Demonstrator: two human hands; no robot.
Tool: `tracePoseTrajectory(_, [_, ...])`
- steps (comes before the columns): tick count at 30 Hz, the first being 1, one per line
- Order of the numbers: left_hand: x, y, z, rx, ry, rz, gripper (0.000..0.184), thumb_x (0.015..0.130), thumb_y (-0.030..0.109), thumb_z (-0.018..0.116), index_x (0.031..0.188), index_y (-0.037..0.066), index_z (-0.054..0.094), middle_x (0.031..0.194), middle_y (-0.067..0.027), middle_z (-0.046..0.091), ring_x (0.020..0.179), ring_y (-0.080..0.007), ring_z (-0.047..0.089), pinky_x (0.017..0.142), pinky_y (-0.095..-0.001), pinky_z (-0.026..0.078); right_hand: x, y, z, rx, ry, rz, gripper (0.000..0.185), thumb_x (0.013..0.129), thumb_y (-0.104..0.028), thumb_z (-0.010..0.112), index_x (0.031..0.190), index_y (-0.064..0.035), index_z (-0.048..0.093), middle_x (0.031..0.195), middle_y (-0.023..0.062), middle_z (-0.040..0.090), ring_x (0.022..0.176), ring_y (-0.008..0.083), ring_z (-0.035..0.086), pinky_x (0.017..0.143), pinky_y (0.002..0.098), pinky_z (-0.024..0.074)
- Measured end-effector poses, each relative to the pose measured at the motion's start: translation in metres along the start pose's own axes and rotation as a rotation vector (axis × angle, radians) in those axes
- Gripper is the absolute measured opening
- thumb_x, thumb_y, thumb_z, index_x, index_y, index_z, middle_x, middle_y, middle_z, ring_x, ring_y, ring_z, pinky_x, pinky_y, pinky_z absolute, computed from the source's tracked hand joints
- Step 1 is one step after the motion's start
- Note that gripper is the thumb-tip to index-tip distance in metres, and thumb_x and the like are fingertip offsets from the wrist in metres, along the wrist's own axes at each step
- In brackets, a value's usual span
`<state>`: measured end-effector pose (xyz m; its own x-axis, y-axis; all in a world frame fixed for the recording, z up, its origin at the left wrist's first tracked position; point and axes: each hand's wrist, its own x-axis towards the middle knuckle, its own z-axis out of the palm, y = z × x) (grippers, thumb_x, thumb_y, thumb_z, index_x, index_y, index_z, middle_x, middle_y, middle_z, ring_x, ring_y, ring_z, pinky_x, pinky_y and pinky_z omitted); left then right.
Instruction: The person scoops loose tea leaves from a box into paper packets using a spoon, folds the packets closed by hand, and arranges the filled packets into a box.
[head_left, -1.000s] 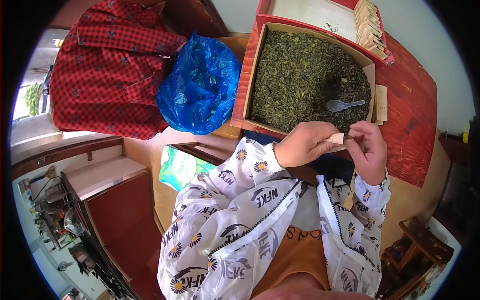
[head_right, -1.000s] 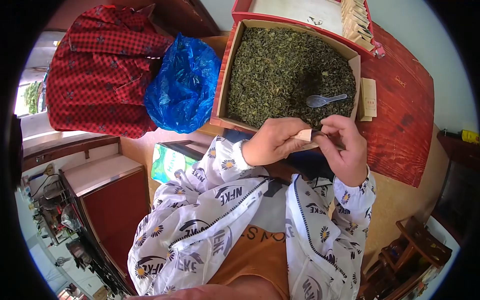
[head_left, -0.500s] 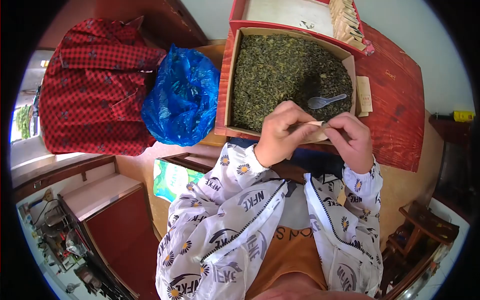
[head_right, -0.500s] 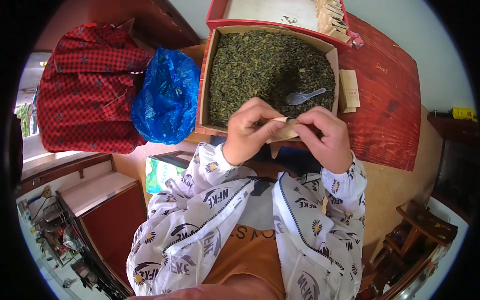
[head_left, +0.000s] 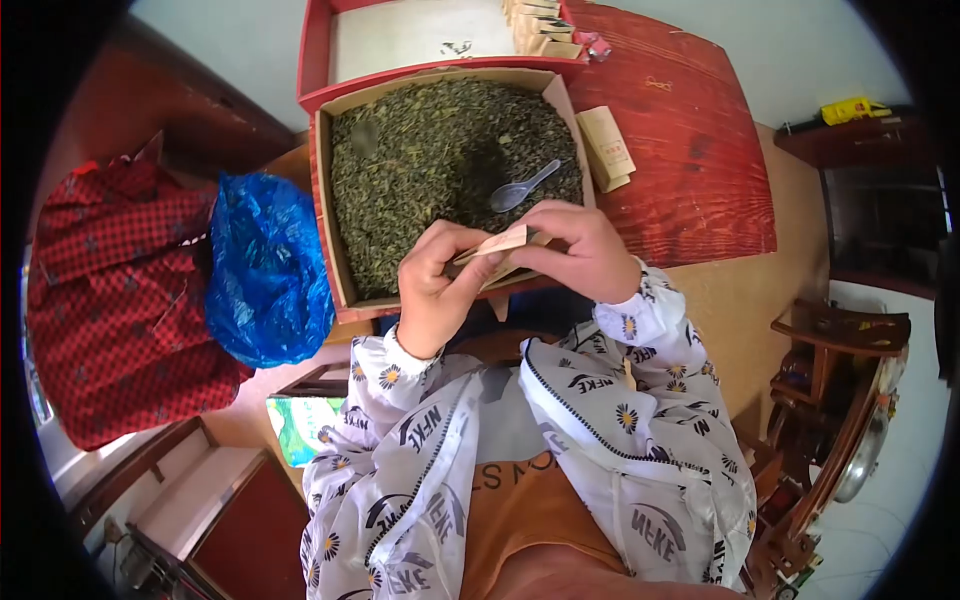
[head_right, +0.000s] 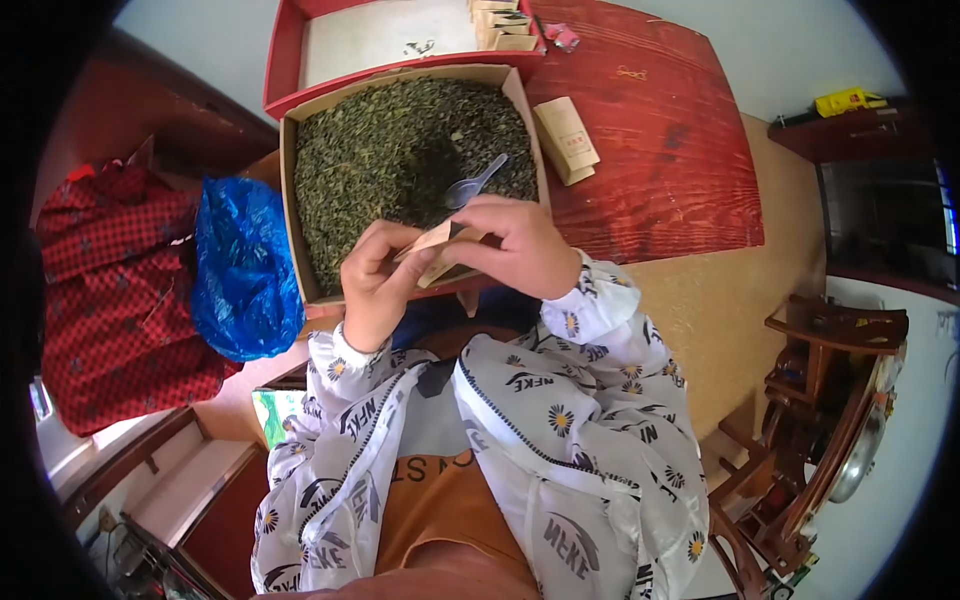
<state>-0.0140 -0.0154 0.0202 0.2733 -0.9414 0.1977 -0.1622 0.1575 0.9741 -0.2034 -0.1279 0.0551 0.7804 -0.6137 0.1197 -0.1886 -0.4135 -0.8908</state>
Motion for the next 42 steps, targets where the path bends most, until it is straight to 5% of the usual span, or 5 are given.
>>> tracePoseTrajectory(4, [0.0, 0.008, 0.005, 0.073, -0.011, 0.077, 0.019, 0.087, 0.001, 0.077, 0.105, 0.001, 0.072, 0.089, -0.0074, 0.067, 0.077, -0.0157, 0.065, 0.07, -0.0284, 0.051, -0.001, 0.002, -0.015, -0.025, -0.018, -0.025, 0.016, 0.086, 0.0, 0.076, 0.101, 0.0022, 0.074, 0.097, 0.0116, 0.071, 0.086, 0.0198, 0.069, 0.076, 0.0315, 0.0528])
tracePoseTrajectory(13, [-0.017, -0.013, -0.02, 0.342, 0.206, 0.119, 0.019, 0.088, -0.006, 0.072, 0.105, 0.0, 0.07, 0.091, -0.0097, 0.067, 0.074, -0.0171, 0.062, 0.069, -0.0286, 0.051, 0.05, 0.03, -0.124, -0.625, 0.671, -0.136, 0.014, 0.086, -0.004, 0.073, 0.1, -0.0001, 0.073, 0.097, 0.0149, 0.072, 0.087, 0.032, 0.069, 0.077, 0.0361, 0.0546])
tracePoseTrajectory(23, [-0.018, -0.023, -0.021, 0.445, 0.147, 0.182, 0.022, 0.084, -0.006, 0.071, 0.104, 0.003, 0.068, 0.096, -0.0127, 0.07, 0.084, -0.0313, 0.066, 0.076, -0.0402, 0.052, 0.128, 0.079, -0.146, -0.897, 0.363, -0.309, 0.024, 0.086, 0.0, 0.067, 0.109, -0.0033, 0.071, 0.106, 0.0124, 0.071, 0.102, 0.0324, 0.064, 0.087, 0.0411, 0.0541])
tracePoseTrajectory(37, [-0.014, -0.019, -0.016, 0.498, 0.113, 0.211, 0.022, 0.079, -0.006, 0.075, 0.099, 0.003, 0.072, 0.086, -0.0109, 0.069, 0.076, -0.0289, 0.067, 0.068, -0.0367, 0.055, 0.161, 0.111, -0.144, -1.015, 0.179, -0.27, 0.011, 0.089, -0.003, 0.055, 0.088, -0.0036, 0.065, 0.091, 0.0117, 0.065, 0.093, 0.0331, 0.062, 0.079, 0.0442, 0.0537])
tracePoseTrajectory(42, [-0.014, -0.021, -0.015, 0.492, 0.106, 0.217, 0.022, 0.08, -0.005, 0.075, 0.099, 0.004, 0.072, 0.086, -0.0105, 0.069, 0.076, -0.0288, 0.067, 0.068, -0.0371, 0.055, 0.162, 0.127, -0.144, -1.01, 0.126, -0.172, 0.01, 0.092, -0.007, 0.059, 0.096, -0.0018, 0.066, 0.097, 0.0151, 0.066, 0.102, 0.0351, 0.061, 0.089, 0.0451, 0.0513])
